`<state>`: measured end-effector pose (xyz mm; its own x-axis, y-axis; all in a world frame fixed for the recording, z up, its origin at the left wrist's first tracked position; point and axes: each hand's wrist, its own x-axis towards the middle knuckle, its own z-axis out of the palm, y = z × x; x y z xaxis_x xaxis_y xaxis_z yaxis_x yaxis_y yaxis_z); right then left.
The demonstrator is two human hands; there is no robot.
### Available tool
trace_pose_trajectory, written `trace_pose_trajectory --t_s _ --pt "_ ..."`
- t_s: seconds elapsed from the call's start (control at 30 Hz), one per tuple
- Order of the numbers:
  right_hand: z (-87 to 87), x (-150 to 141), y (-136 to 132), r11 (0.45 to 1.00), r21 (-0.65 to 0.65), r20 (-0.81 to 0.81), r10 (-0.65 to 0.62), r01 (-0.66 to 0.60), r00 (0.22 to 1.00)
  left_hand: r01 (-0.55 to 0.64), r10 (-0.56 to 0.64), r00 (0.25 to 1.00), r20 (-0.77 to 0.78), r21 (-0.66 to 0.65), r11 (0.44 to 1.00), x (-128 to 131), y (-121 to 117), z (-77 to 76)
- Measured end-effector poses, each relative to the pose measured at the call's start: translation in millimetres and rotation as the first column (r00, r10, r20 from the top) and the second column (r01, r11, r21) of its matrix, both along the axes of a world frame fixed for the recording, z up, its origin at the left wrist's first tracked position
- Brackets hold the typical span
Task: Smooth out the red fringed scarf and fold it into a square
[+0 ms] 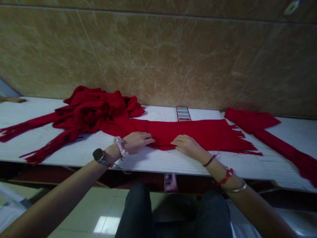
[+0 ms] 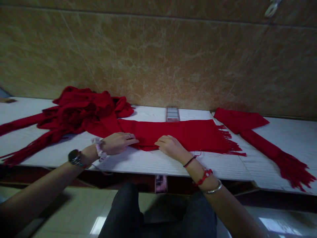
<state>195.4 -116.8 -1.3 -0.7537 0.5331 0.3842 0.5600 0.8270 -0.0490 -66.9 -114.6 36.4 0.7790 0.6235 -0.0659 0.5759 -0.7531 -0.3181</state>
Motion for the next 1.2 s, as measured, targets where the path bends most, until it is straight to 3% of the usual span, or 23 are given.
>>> trace_pose_trajectory --t_s 0.17,0.4,0.57,0.83,1.0,1.2 --pt "1.7 -4 -1 0.998 0.020 0.031 -0.065 0.064 0.997 0.062 -0.062 0.998 0.008 0.028 0.998 0 0 -4.4" --pt "2.2 -4 0 0.999 0.028 0.028 -0.028 0.028 0.999 0.132 -0.126 0.987 0.101 -0.047 0.990 13 -3 1.8" --pt "0.4 -3 1 0.998 0.049 0.038 -0.027 0.025 0.999 0.072 -0.071 0.997 0.024 -0.042 0.996 -6 -5 10.8" --pt "1.4 -4 -3 0.995 0.094 0.085 -0.018 0.010 0.996 -0.025 0.026 1.000 -0.010 0.067 0.997 -50 -16 10.2" --pt "1.9 -3 -4 0.997 0.081 0.093 -0.027 0.020 0.995 -0.012 0.010 1.000 0.015 0.072 0.997 -51 -21 13.7" --pt "-0.6 -2 -3 0.996 0.085 0.090 -0.030 0.022 0.995 -0.063 0.067 0.996 -0.059 0.077 0.995 -42 -26 11.5"
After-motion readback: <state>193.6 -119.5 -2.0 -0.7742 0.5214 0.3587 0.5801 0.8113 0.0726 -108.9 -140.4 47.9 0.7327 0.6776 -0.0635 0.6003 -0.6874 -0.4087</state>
